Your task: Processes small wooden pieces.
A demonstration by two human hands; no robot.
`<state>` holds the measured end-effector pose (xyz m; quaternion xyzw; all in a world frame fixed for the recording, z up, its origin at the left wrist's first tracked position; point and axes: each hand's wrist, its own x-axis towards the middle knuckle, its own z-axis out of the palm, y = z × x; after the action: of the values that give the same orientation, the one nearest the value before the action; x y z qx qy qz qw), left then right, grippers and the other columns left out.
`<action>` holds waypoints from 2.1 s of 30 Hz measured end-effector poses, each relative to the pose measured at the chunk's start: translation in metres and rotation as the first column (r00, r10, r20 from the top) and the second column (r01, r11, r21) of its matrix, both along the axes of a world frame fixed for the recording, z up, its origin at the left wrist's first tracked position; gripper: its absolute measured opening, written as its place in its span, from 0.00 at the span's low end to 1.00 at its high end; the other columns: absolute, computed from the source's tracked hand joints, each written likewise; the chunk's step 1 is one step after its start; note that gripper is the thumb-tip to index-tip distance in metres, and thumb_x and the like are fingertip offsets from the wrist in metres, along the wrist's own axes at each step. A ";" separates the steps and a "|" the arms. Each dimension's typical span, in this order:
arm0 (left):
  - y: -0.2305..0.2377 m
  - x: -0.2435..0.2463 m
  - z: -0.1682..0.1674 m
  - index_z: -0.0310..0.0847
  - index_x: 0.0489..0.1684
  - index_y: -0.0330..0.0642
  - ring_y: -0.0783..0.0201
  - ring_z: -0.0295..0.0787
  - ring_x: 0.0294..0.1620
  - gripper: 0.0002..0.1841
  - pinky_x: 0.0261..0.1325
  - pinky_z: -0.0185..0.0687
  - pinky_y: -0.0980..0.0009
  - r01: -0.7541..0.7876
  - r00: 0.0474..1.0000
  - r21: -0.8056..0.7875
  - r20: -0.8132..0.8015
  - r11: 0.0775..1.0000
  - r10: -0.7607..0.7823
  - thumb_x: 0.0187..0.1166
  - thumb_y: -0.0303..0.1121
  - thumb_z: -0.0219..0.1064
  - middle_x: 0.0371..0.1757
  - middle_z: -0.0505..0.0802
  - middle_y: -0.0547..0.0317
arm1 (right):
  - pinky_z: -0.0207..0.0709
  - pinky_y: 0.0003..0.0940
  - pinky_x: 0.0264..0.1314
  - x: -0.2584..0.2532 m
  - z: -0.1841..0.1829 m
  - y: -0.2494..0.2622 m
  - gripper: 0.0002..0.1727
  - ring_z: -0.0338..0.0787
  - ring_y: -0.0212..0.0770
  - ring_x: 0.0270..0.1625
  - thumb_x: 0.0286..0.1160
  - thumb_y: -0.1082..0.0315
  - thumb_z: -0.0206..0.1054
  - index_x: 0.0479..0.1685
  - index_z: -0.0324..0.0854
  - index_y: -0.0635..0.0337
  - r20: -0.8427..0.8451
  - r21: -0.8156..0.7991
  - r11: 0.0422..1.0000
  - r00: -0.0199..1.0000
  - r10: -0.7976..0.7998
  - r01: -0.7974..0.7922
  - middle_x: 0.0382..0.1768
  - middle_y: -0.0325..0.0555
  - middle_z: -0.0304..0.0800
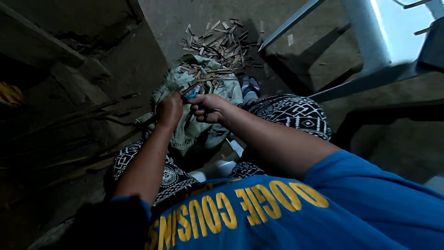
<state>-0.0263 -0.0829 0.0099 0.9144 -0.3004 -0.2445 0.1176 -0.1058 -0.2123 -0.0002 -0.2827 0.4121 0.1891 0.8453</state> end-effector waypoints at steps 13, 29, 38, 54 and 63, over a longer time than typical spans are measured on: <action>0.001 -0.003 0.004 0.87 0.64 0.33 0.40 0.90 0.65 0.17 0.71 0.79 0.42 -0.009 0.999 -0.006 -0.035 1.000 0.009 0.91 0.34 0.57 0.61 0.93 0.37 | 0.60 0.20 0.17 0.007 -0.007 -0.015 0.04 0.65 0.26 0.17 0.87 0.69 0.59 0.52 0.74 0.57 -0.067 -0.487 0.873 0.996 -0.053 0.014 0.27 0.36 0.73; 0.018 0.030 -0.005 0.86 0.60 0.34 0.57 0.91 0.49 0.16 0.62 0.83 0.55 -0.121 0.915 -0.152 -0.401 0.981 0.051 0.91 0.37 0.60 0.49 0.94 0.48 | 0.62 0.20 0.16 0.004 0.003 -0.020 0.04 0.66 0.27 0.15 0.88 0.67 0.60 0.51 0.69 0.52 0.095 -0.272 0.943 0.981 -0.171 0.190 0.22 0.35 0.71; 0.013 0.031 -0.006 0.87 0.44 0.34 0.63 0.86 0.36 0.10 0.48 0.82 0.61 -0.179 0.896 -0.170 -0.435 0.969 0.090 0.87 0.31 0.62 0.39 0.91 0.52 | 0.60 0.19 0.15 -0.004 0.002 0.001 0.04 0.66 0.26 0.14 0.86 0.71 0.59 0.49 0.68 0.53 0.113 -0.142 0.985 0.987 0.118 -0.101 0.20 0.35 0.70; 0.001 0.002 -0.001 0.88 0.60 0.34 0.42 0.91 0.63 0.14 0.73 0.76 0.43 -0.002 1.000 -0.077 0.012 0.997 0.003 0.87 0.28 0.59 0.58 0.94 0.39 | 0.56 0.17 0.10 0.000 -0.001 0.000 0.03 0.63 0.25 0.11 0.90 0.67 0.55 0.45 0.68 0.52 0.026 0.016 0.999 0.999 -0.039 0.038 0.16 0.33 0.67; 0.001 -0.003 -0.003 0.88 0.60 0.33 0.40 0.91 0.62 0.15 0.73 0.74 0.39 0.089 0.994 -0.042 0.066 0.995 -0.086 0.89 0.32 0.59 0.57 0.94 0.38 | 0.58 0.19 0.15 0.005 -0.001 0.002 0.03 0.64 0.25 0.15 0.86 0.69 0.61 0.47 0.75 0.57 -0.063 -0.364 0.930 0.998 0.022 -0.043 0.23 0.35 0.73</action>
<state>-0.0298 -0.0816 0.0070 0.9049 -0.3492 -0.2130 0.1174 -0.1004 -0.2101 -0.0011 -0.4360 0.4597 0.1312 0.7625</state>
